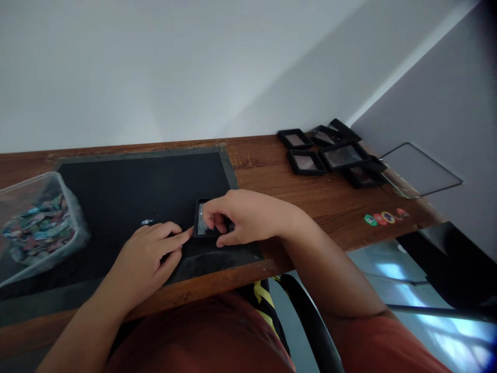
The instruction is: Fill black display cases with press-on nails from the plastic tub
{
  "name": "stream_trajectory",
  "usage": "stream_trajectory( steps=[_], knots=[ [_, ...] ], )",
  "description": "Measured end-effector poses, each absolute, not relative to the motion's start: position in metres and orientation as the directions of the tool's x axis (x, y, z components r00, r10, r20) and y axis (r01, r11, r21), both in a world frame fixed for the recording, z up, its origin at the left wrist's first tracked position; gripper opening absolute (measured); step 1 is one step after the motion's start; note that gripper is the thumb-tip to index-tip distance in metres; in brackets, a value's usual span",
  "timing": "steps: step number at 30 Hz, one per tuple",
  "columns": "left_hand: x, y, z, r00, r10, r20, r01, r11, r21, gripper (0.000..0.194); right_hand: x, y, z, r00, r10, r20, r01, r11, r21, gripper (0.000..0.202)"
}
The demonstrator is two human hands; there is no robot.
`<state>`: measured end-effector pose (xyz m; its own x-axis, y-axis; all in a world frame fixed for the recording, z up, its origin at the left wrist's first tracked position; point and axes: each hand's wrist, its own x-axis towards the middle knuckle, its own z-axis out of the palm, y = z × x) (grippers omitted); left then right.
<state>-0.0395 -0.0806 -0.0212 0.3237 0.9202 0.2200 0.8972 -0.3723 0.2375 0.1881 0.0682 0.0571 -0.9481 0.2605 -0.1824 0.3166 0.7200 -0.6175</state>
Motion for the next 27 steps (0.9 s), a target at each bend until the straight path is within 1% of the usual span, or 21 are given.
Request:
stream_trajectory(
  steps=[5, 9, 12, 18, 21, 24, 27],
  knots=[
    [-0.0407, -0.0820, -0.0209, 0.385, 0.898, 0.214, 0.891, -0.422, 0.166, 0.044, 0.1899, 0.0709, 0.0577, -0.955, 0.229, -0.186, 0.294, 0.691, -0.660, 0.029],
    [-0.0374, -0.0813, -0.0214, 0.382, 0.902, 0.200, 0.907, -0.408, 0.108, 0.047, 0.1905, 0.0732, 0.0568, -0.950, 0.229, -0.212, 0.312, 0.665, -0.679, 0.034],
    [-0.0346, -0.0809, -0.0212, 0.377, 0.906, 0.190, 0.913, -0.399, 0.088, 0.049, 0.1906, 0.0732, 0.0563, -0.946, 0.237, -0.220, 0.323, 0.665, -0.673, 0.037],
    [-0.0335, -0.0816, -0.0208, 0.387, 0.904, 0.179, 0.912, -0.404, 0.069, 0.049, 0.1916, 0.0730, 0.0568, -0.950, 0.229, -0.212, 0.312, 0.668, -0.676, 0.036],
    [-0.0364, -0.0819, -0.0226, 0.366, 0.909, 0.199, 0.912, -0.393, 0.117, 0.047, 0.1926, 0.0734, 0.0582, -0.944, 0.234, -0.231, 0.329, 0.661, -0.675, 0.037],
    [-0.0400, -0.0830, -0.0242, 0.336, 0.916, 0.220, 0.901, -0.380, 0.209, 0.044, 0.1933, 0.0740, 0.0594, -0.936, 0.232, -0.264, 0.351, 0.656, -0.668, 0.037],
    [-0.0424, -0.0851, -0.0239, 0.267, 0.937, 0.227, 0.892, -0.329, 0.309, 0.037, 0.1930, 0.0743, 0.0597, -0.933, 0.218, -0.286, 0.357, 0.656, -0.665, 0.035]
  ],
)
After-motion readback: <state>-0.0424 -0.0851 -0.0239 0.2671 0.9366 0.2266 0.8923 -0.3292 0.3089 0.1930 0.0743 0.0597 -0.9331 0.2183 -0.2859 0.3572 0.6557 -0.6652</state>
